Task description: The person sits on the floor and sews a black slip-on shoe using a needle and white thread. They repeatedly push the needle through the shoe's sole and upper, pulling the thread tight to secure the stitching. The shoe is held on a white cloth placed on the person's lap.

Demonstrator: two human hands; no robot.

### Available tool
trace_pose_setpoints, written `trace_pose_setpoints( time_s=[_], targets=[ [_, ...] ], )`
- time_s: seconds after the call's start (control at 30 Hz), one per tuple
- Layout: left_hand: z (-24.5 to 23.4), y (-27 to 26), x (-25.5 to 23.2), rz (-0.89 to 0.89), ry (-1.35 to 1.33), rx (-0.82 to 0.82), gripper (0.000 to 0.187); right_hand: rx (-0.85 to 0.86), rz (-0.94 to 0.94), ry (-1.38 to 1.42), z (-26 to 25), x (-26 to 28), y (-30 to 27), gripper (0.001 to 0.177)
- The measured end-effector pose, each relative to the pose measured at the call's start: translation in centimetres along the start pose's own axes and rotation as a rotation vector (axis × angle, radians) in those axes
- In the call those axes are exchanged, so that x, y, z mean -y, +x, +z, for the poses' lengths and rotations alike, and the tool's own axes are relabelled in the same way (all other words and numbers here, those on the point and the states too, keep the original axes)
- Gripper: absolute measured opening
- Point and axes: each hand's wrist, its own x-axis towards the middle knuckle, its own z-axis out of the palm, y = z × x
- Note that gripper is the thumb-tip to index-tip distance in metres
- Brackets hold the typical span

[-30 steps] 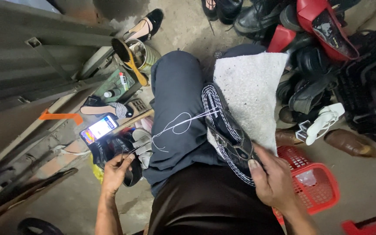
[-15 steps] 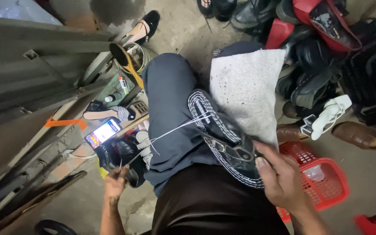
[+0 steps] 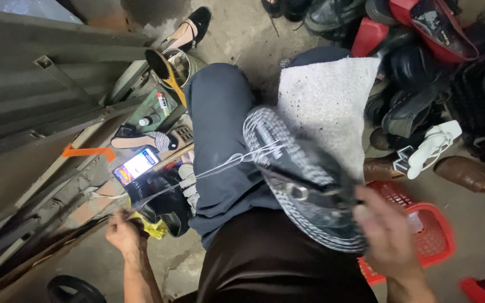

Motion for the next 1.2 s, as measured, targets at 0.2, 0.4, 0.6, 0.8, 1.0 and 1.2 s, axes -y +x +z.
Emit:
trace_pose_setpoints(
  time_s=[0.2,0.4,0.6,0.8,1.0,1.2],
  targets=[
    [-0.7,1.8,0.6,0.161,0.152,0.095,0.037,-0.303,-0.048,0.341,-1.7,0.2,-0.8,0.043],
    [-3.9,7.6,12.2,0.151,0.371,0.01,0.034,-0.091,-0.218,-0.069,-0.5,0.6,1.1,0.037],
    [-2.6,3.5,9.3,0.016,0.434,0.11,0.036,-0.085,-0.147,-0.334,0.5,2.8,1.4,0.034],
    [2.4,-0.9,0.7,0.159,0.319,0.396,0.034,-0.187,-0.354,-0.409,0.0,3.3,2.3,0.036],
    [4.3,-4.3,-4.5,0.746,0.534,0.566,0.034,-0.207,-0.251,-0.444,1.0,3.0,2.7,0.038],
    [8.5,-14.6,-12.4,1.304,0.21,0.731,0.014,-0.209,-0.31,-0.385,1.1,2.5,2.9,0.037]
  ],
)
